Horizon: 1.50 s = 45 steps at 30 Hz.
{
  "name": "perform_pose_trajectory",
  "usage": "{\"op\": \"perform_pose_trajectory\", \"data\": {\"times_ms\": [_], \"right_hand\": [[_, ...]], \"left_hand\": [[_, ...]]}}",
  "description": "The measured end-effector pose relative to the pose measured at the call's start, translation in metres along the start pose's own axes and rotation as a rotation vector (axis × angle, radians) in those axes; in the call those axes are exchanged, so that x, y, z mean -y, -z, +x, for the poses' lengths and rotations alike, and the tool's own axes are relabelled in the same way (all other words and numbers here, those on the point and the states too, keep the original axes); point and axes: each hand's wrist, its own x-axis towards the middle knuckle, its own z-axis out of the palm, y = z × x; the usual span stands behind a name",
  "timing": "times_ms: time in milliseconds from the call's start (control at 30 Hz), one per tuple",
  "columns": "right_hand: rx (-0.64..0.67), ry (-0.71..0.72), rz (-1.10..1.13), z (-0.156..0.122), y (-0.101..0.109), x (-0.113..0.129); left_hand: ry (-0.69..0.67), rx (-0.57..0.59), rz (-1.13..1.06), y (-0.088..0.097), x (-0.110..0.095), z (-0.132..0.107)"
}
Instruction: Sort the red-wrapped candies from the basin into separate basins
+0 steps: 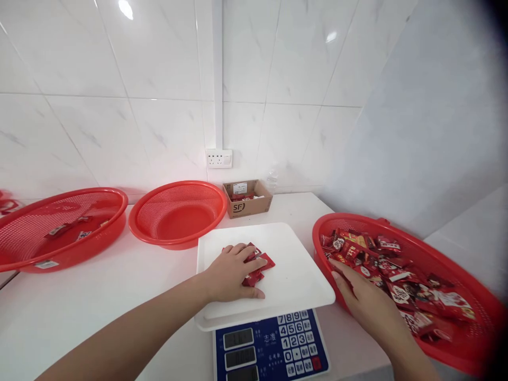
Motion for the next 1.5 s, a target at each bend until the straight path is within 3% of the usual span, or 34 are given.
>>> {"op": "perform_pose_trajectory", "data": {"times_ms": [167,233,467,567,800,1067,1233,1367,1500], "right_hand": [[-0.157,0.134,0.095,0.003,0.003,0.011],[-0.146,0.229,0.171,0.003,0.006,0.027],[0.378,0.525,0.250,0.001,0.001,0.100],[0.456,0.579,0.241,0.003,-0.003,0.119],[0.289,0.685,0.197,0.006,-0.009,0.137],[0.226,0.581,0.414,0.009,-0.020,0.137],[0.220,0.465,0.603,0.011,-0.021,0.143],[0.228,0.374,0.747,0.014,-0.012,0.149],[0.174,0.297,0.790,0.018,-0.007,0.151]], "left_hand": [[-0.009,-0.069,-0.021,-0.002,-0.001,0.006],[-0.005,-0.060,-0.077,-0.001,0.000,0.005],[0.053,0.112,-0.133,0.015,0.012,-0.011],[0.125,0.166,-0.070,0.021,0.015,-0.018],[0.155,0.036,0.065,0.020,0.007,-0.017],[0.280,-0.034,-0.100,0.016,-0.002,-0.012],[0.340,-0.142,-0.374,0.019,-0.006,-0.009],[0.510,-0.168,-0.889,0.021,-0.012,-0.006],[0.598,-0.230,-1.397,0.015,-0.015,-0.003]]}}
